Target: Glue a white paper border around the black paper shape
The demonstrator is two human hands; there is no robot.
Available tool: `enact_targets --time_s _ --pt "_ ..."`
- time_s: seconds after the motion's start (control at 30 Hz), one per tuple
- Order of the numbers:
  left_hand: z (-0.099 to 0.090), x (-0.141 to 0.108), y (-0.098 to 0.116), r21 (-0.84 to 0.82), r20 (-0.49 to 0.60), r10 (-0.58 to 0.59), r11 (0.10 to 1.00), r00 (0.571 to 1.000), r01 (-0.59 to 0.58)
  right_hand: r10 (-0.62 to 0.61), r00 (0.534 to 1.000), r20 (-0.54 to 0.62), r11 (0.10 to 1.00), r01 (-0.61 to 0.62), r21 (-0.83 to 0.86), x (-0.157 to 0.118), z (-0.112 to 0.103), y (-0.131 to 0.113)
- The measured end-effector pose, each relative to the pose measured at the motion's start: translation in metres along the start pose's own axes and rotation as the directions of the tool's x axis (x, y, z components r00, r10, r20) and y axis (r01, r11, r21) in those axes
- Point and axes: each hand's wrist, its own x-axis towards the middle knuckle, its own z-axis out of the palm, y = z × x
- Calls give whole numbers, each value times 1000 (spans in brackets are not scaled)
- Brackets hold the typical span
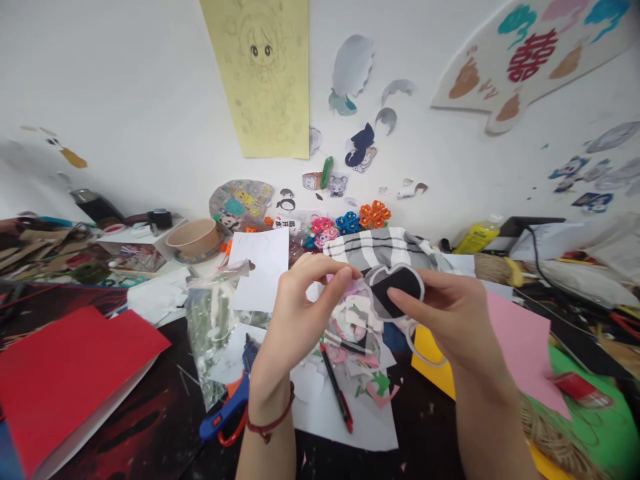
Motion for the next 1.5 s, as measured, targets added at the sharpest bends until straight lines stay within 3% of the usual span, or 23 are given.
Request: enact_targets --time_s 1.5 --pt "-4 -2 2 67 92 10 998 996 -17 -23 999 28 999 22 24 1 4 -4"
